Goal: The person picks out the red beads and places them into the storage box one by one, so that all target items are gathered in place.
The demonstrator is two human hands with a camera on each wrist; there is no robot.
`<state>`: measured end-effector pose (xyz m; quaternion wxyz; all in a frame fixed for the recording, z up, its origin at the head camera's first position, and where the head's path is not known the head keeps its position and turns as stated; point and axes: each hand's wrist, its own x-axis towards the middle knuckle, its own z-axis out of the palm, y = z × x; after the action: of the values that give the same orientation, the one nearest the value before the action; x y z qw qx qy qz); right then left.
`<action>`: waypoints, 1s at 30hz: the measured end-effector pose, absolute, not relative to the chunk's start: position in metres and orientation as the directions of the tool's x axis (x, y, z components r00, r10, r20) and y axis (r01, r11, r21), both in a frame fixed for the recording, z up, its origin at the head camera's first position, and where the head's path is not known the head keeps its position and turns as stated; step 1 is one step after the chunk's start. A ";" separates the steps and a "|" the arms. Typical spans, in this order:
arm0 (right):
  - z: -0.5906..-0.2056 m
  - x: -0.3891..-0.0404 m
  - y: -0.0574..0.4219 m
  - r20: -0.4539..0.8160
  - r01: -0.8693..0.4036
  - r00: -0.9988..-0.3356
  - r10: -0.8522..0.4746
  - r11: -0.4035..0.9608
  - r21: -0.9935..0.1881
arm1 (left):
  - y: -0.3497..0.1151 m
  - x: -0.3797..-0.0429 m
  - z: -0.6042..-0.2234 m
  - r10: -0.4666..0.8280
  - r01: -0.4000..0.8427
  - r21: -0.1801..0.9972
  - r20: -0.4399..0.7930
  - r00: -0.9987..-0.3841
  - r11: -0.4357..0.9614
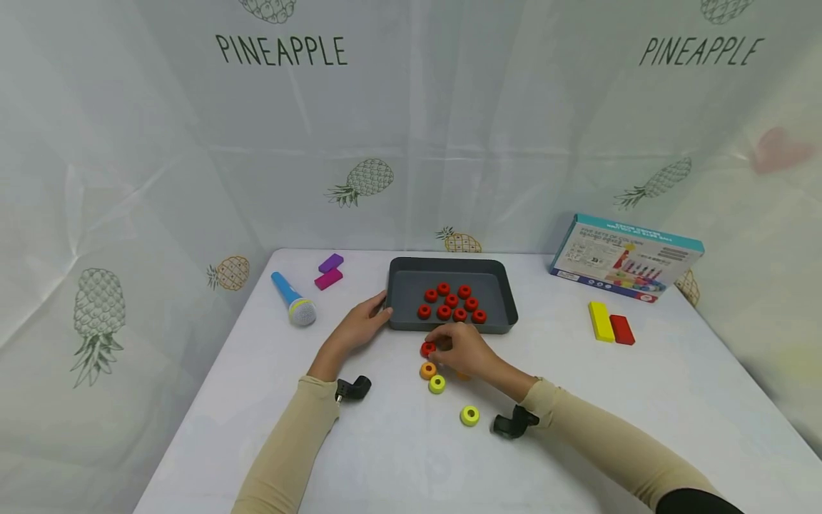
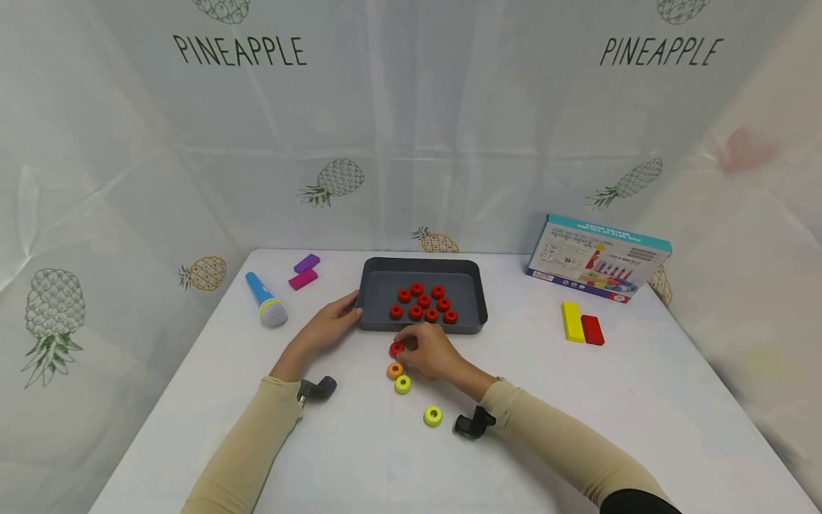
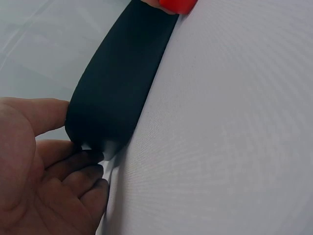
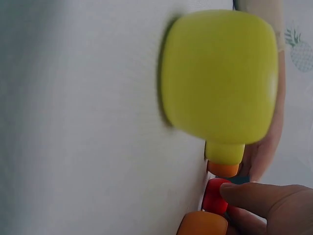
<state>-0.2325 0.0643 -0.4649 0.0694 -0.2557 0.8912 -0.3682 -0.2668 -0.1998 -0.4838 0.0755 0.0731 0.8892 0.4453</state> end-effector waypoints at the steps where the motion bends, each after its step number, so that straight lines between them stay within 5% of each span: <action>1: -0.465 -0.233 0.064 0.063 -0.404 -0.859 -0.508 0.596 -0.694 | -0.200 -0.267 -0.484 0.197 0.063 0.804 -0.068 -0.978 0.592; 30: -0.429 -0.251 0.077 0.093 -0.386 -0.872 -0.480 0.560 -0.733 | -0.201 -0.267 -0.485 0.191 0.063 0.803 -0.064 -0.979 0.593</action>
<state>-0.2506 0.0770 -0.4286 0.0588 -0.2458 0.8813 -0.3992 -0.2673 -0.2006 -0.4846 0.0718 0.0716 0.8895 0.4455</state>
